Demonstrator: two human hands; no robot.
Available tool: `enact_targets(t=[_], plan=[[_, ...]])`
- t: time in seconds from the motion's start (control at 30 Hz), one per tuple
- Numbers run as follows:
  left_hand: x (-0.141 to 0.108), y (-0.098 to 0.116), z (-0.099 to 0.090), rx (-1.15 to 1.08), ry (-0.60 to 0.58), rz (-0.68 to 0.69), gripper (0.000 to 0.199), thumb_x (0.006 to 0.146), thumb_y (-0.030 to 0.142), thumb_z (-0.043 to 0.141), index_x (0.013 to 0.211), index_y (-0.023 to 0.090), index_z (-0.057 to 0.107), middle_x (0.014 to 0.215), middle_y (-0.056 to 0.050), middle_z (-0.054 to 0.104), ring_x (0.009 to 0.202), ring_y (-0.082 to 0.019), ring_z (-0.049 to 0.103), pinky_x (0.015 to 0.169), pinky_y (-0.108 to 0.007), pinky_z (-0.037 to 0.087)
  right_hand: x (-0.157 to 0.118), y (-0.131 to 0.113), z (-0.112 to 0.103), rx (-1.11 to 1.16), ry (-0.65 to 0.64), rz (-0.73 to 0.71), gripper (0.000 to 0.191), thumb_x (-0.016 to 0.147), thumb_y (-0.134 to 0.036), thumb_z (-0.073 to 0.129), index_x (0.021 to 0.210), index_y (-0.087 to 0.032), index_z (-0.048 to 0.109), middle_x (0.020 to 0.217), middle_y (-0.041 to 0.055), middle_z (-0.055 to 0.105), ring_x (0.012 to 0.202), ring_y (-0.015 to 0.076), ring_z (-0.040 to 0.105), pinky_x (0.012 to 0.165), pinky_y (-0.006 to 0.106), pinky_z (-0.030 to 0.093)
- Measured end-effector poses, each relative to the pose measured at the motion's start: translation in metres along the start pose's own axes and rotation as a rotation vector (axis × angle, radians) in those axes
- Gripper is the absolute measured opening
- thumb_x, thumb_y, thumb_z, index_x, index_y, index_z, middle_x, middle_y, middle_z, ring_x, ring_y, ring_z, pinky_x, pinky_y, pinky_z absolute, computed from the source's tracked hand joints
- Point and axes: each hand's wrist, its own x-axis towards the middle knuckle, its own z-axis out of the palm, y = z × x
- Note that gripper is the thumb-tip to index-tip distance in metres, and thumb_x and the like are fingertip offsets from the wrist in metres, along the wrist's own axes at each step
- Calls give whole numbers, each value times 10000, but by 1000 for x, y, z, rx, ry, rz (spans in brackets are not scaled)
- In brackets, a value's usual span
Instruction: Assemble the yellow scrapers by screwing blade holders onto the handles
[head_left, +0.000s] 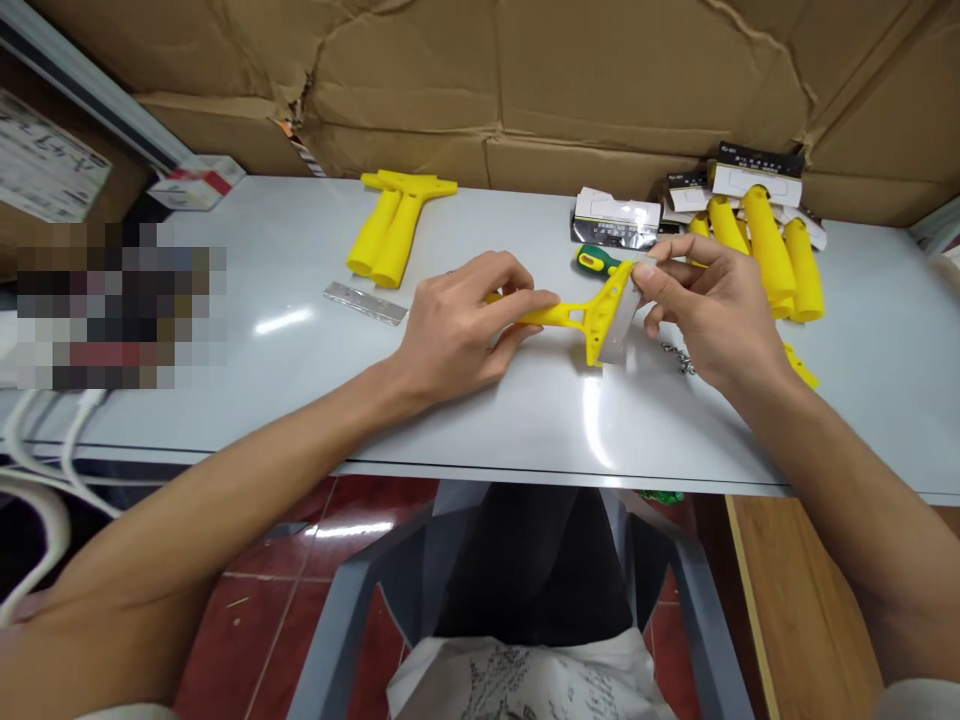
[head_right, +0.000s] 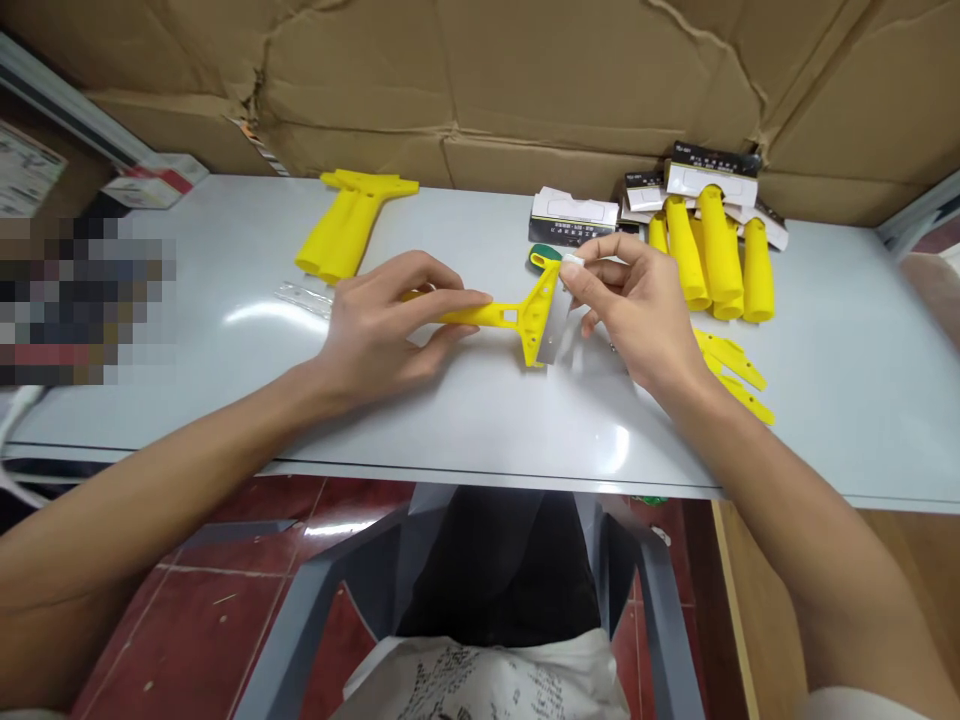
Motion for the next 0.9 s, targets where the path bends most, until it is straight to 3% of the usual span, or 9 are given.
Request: enact_targets(t=[0.23,0.47,0.7,0.9], plan=[[-2,7,2,-35,18,-65,241,1018,280,657,1243,293,741,1048,-38,706,831,-160,669,701,-304,534,-6,0,6,-132,24,-88,454,838,-624,890,975,-280,626,713,-37,714,557,134,634,512,292,597],[-2,15,2,-145,22,-131,226,1012,296,660,1215,251,750,1062,-47,732,902,-185,701,779,-317,572,-9,11,17,-179,135,-209,426,913,-650,803,1030,-277,631,640,-55,660,528,135,584,526,308,524],[17,42,1,-369,-158,-289,419,979,361,639,1369,212,678,1252,-76,799,1121,-243,774,993,-379,597,-17,8,25,-122,172,-255,365,898,-542,855,1031,-260,663,684,-47,685,563,121,584,548,298,488],[51,50,14,-470,-187,-506,491,906,586,777,1263,254,721,984,-19,837,862,-217,788,805,-322,570,-20,3,27,-83,238,-307,331,883,-496,861,1026,-265,672,694,-51,692,597,134,635,598,308,539]])
